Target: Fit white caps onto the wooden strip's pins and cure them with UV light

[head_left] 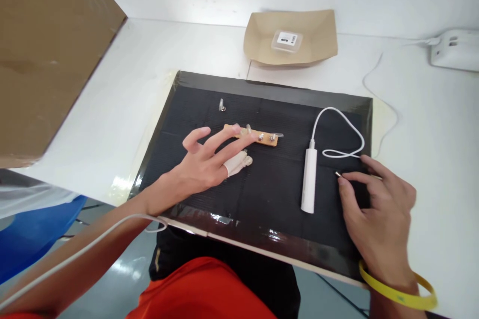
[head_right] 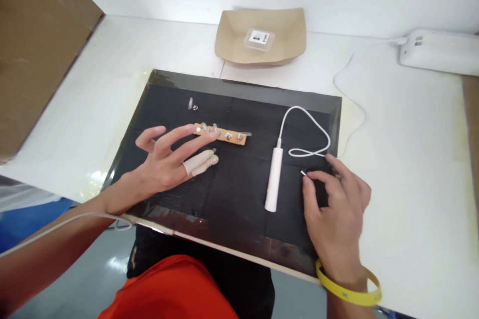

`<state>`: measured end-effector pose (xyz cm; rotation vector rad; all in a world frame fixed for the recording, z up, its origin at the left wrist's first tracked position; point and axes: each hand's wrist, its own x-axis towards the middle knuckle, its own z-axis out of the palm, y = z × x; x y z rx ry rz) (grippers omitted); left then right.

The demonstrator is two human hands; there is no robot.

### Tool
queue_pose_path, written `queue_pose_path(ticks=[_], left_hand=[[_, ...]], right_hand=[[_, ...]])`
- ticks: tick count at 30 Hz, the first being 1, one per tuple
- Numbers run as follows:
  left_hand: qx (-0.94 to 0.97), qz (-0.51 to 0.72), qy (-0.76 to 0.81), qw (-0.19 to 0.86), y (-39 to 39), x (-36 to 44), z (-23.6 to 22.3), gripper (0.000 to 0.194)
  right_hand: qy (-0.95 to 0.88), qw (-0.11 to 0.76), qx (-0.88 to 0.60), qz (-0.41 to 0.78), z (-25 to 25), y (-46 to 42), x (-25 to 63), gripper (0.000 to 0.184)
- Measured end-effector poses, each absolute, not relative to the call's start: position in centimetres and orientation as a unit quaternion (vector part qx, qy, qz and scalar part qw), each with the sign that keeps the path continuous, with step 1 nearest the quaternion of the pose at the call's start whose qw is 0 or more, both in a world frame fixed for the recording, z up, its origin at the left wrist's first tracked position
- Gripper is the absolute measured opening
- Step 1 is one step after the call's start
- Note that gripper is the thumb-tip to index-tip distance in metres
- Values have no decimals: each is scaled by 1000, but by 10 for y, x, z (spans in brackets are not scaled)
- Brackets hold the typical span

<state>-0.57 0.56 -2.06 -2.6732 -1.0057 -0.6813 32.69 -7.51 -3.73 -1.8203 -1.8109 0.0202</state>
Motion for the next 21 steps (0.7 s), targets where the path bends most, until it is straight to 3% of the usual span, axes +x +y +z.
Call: queue_pose_path(ticks=[3,8,13,18,21], left_hand=[[-893,-280,-301,183,11,-4,-9,16],[-911,-232,-341,4,37,0,22,6],[-946,-84,-277,-143,83,14,60,26],[-957,-14,-211,-197,126,32,65,42],[-949,3,-234,-211,139,38,57,39]], right_hand=[[-675,284,-681,12,-38,-75,327,23],[-672,284,-684,16,-38,-75,327,21],[-673,288,-681,15,-38,-75,327,18],[-671,289,-683,19,-38,-74,327,17],[-672,290,-681,15,-39,-74,328,16]])
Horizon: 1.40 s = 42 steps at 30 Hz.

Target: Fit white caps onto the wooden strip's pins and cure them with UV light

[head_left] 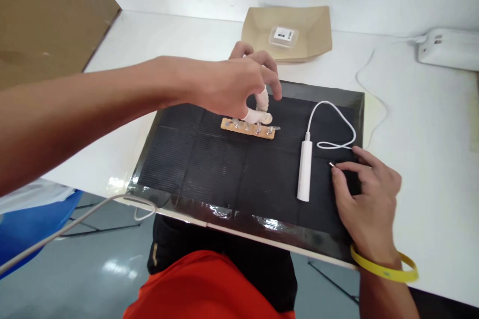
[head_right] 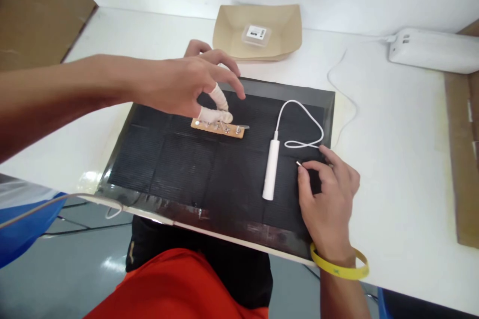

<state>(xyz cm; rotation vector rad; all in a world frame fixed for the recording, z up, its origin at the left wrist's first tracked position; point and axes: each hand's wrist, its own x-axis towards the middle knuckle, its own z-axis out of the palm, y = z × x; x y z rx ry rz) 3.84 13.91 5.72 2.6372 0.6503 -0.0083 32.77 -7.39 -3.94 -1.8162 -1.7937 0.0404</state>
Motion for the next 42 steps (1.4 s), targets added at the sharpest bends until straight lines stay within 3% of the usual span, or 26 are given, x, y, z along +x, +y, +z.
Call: queue_pose_path(ticks=[19,33,42], left_hand=[[945,-70,238,211,141,47,44,43],[945,-25,236,226,137,50,42,23],[940,-1,249,234,139,40,45,43]], right_hand=[[-673,294,-678,17,-40,-74,328,18],[-672,295,-679,23,-40,-74,328,15],[-674,296,-677,25,-38,-74,328,17]])
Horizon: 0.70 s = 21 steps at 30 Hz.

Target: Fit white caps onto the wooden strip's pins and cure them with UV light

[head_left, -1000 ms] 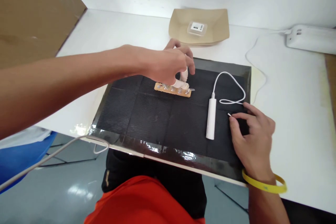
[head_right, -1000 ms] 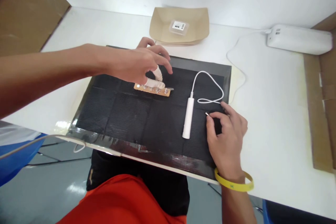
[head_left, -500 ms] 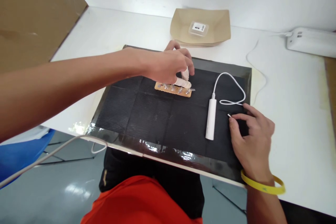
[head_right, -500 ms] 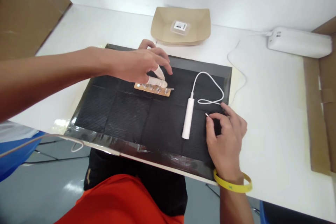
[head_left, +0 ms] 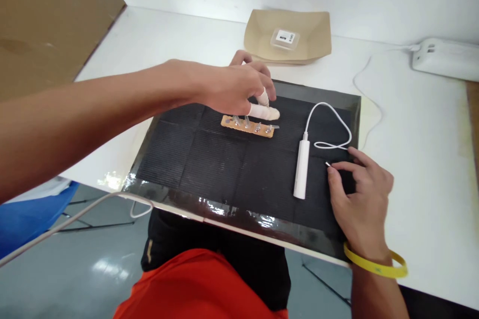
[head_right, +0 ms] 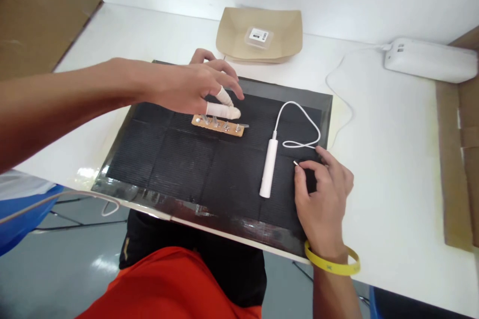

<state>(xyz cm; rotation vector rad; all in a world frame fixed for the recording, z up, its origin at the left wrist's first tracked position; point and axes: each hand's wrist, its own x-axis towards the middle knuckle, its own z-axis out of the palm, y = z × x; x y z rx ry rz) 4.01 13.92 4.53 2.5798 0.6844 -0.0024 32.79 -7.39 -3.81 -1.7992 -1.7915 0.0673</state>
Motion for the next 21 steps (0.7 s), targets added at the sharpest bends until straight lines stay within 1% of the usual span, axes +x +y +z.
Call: queue_pose_path(ticks=[7,10,14,21], left_hand=[[957,-2,238,168,125,26,49,53],[960,2,236,149,120,25,44,51],[958,-1,235,164,115,28,41,41],[950,5,244,193,116,32,35,42]], right_hand=[[-672,298,-677,28,-39,-74,328,17],[-671,298,-679,28,-39,-74,328,16],[-674,297,-676,26,-39,-74,328,15],[-675,299,-674,22,-41,-74,329,13]])
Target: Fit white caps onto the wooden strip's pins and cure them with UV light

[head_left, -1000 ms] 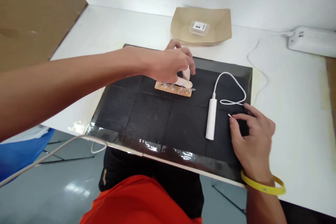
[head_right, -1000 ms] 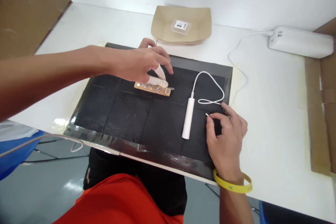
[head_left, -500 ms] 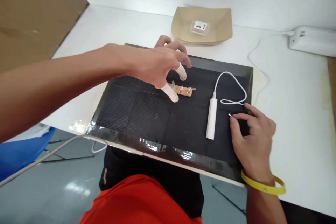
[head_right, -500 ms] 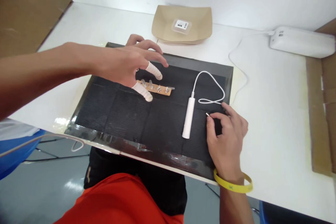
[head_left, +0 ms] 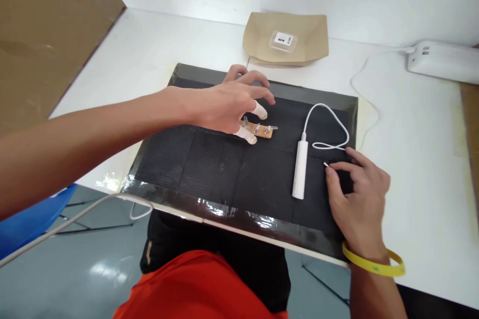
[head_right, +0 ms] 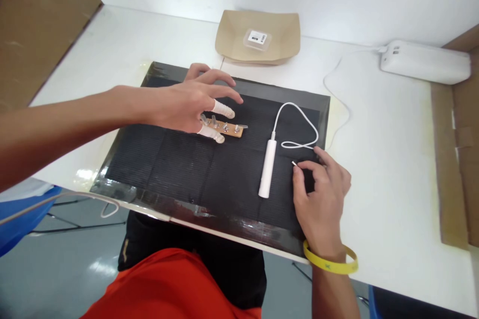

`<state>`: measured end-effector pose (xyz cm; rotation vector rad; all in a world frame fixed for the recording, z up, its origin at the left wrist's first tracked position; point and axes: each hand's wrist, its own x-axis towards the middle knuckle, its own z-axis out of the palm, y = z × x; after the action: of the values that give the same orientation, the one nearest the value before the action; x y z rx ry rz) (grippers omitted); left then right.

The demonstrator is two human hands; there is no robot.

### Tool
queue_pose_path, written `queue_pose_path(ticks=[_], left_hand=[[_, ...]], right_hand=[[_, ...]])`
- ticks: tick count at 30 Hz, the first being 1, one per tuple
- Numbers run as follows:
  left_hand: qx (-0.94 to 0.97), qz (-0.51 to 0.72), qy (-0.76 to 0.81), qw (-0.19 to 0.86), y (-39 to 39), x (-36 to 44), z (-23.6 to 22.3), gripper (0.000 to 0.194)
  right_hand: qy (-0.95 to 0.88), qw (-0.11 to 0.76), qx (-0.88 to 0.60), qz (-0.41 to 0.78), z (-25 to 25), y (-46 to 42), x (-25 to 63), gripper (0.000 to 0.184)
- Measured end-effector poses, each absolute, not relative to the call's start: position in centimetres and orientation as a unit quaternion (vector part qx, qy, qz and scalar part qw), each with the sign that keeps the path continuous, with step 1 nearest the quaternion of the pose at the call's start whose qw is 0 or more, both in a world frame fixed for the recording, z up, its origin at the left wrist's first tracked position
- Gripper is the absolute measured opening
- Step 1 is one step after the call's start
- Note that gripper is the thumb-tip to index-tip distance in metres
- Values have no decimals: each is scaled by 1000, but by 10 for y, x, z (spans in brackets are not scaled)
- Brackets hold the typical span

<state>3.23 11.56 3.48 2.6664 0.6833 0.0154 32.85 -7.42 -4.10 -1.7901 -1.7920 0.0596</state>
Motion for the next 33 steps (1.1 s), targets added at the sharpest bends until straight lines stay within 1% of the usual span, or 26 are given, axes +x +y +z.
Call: queue_pose_path(ticks=[7,14,24,33], left_hand=[[952,7,234,196,112,33,35,29],[951,6,240,196,110,34,32,21],[948,16,243,205,107,36,35,22],[953,31,248,174,108,35,30,21]], right_hand=[[-675,292,-678,24,-39,-74,327,14],[-673,295,-677,24,-41,-74,328,13],[-675,299,-674,23,-39,-74,327,14],[-676,296,-674,20,-39,-74,327,15]])
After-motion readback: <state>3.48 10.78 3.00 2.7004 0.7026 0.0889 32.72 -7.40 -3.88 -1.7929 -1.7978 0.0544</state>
